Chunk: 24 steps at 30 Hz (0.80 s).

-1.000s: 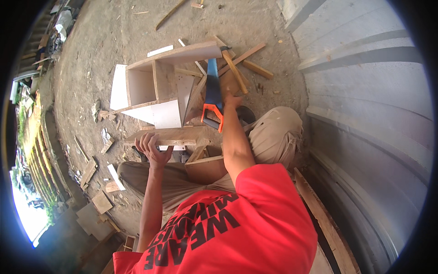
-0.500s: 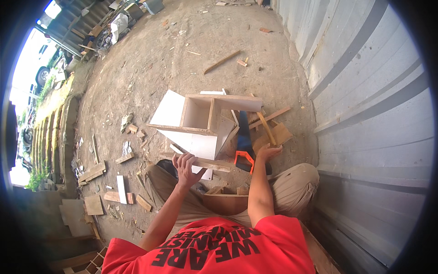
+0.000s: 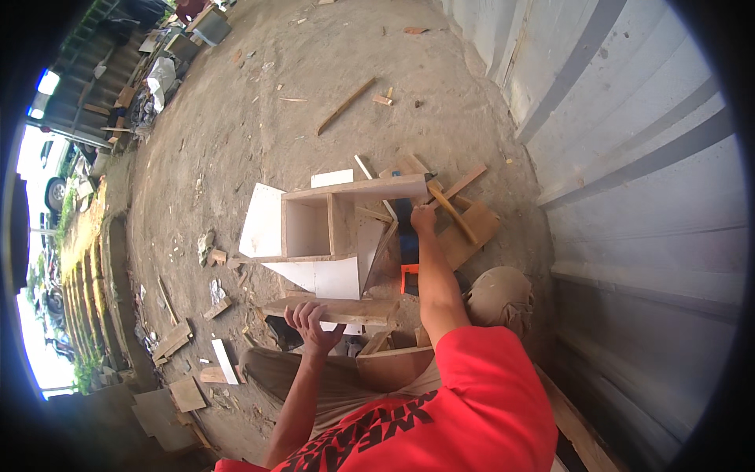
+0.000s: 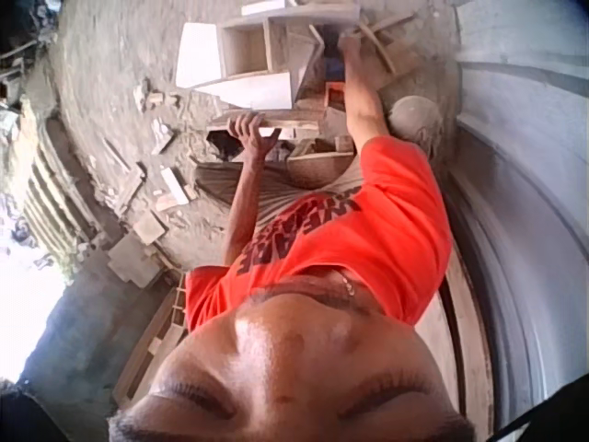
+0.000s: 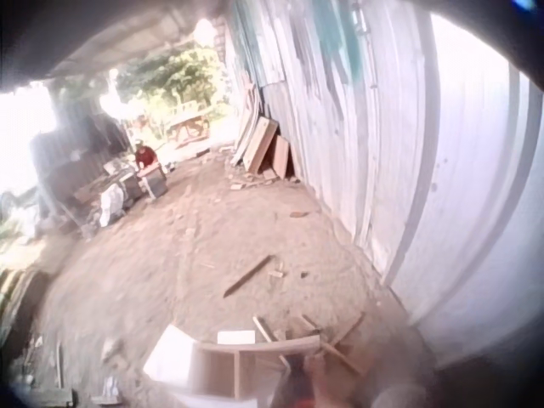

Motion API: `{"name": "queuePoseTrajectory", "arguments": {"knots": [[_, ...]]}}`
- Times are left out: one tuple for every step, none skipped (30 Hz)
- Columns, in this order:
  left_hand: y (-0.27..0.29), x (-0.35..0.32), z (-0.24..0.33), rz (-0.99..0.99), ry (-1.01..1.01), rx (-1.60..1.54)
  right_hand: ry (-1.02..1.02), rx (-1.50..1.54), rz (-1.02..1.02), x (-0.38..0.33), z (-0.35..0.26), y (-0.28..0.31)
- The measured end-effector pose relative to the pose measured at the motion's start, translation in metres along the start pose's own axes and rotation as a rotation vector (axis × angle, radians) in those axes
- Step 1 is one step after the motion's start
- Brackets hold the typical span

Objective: The person sits on the ground and assembles a wooden structure by fitting together pre-cut wooden pieces. They align and press the pieces into place to form a box-like frame with internal dividers.

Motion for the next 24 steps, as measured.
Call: {"name": "queuePoseTrajectory", "arguments": {"knots": [[0.004, -0.003, 0.005, -0.006, 0.002, 0.009, -0.091, 0.065, 0.011, 0.006, 0.009, -0.005], [0.002, 0.002, 0.003, -0.001, -0.012, 0.005, -0.125, 0.099, 0.052, 0.015, 0.012, -0.008], [0.0, 0.004, 0.002, 0.004, -0.018, 0.003, -0.166, 0.126, 0.088, 0.019, 0.02, -0.008], [0.0, 0.0, 0.001, -0.015, -0.013, 0.023, -0.146, 0.11, 0.144, 0.014, 0.014, -0.01], [0.0, -0.003, 0.001, -0.034, -0.011, 0.041, -0.127, 0.096, 0.201, 0.008, 0.008, -0.01], [0.0, -0.001, -0.001, -0.045, -0.021, 0.058, -0.161, 0.137, 0.201, 0.007, 0.001, -0.014], [0.0, -0.001, -0.002, -0.046, -0.011, 0.06, -0.194, 0.172, 0.205, 0.006, -0.001, -0.014], [0.0, -0.003, -0.002, -0.048, -0.001, 0.061, -0.228, 0.207, 0.209, 0.005, -0.003, -0.015], [-0.001, -0.004, -0.002, -0.046, 0.011, 0.06, -0.233, 0.15, 0.237, 0.005, -0.007, -0.015], [-0.002, -0.004, -0.003, -0.039, -0.004, 0.079, -0.235, 0.091, 0.261, 0.006, -0.009, -0.017], [-0.004, -0.007, -0.002, -0.05, 0.004, 0.075, -0.237, 0.03, 0.285, 0.006, -0.008, -0.014], [-0.003, 0.0, -0.003, -0.048, -0.012, 0.07, -0.223, 0.097, 0.299, 0.022, -0.001, -0.011], [-0.004, 0.016, -0.002, -0.044, -0.053, 0.062, -0.214, 0.186, 0.326, 0.047, 0.015, -0.009], [-0.008, 0.027, -0.003, -0.044, -0.069, 0.039, -0.206, 0.263, 0.347, 0.063, 0.026, -0.006], [-0.008, 0.02, -0.004, -0.049, -0.043, 0.053, -0.281, 0.368, 0.265, 0.057, 0.027, -0.014], [-0.006, 0.008, -0.004, -0.057, -0.011, 0.064, -0.36, 0.463, 0.183, 0.046, 0.03, -0.019], [-0.005, -0.002, -0.005, -0.065, 0.022, 0.075, -0.418, 0.534, 0.138, 0.037, 0.027, -0.026], [-0.004, -0.005, -0.005, -0.074, 0.033, 0.078, -0.482, 0.616, 0.11, 0.033, 0.03, -0.03], [-0.003, -0.008, -0.004, -0.079, 0.037, 0.079, -0.522, 0.672, 0.117, 0.031, 0.029, -0.035], [-0.002, -0.013, -0.004, -0.083, 0.046, 0.082, -0.563, 0.724, 0.122, 0.029, 0.029, -0.04], [-0.002, -0.003, -0.005, -0.077, 0.015, 0.079, -0.482, 0.748, 0.152, 0.047, 0.028, -0.044], [-0.008, 0.026, -0.006, -0.074, -0.057, 0.04, -0.39, 0.819, 0.217, 0.087, 0.025, -0.037], [-0.015, 0.048, -0.005, -0.071, -0.112, 0.011, -0.297, 0.872, 0.273, 0.119, 0.016, -0.026], [-0.017, 0.042, -0.007, -0.085, -0.084, 0.013, -0.17, 0.564, 0.198, 0.118, 0.004, -0.029]]}}
Point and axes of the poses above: each hand's wrist, its own x-axis towards the middle knuckle, its own y-axis out of the back of the hand, z = x × y, the point moved 5 cm from there along x, towards the middle knuckle, and after that the axes turned 2 degrees about z, right-handed, at the moved point
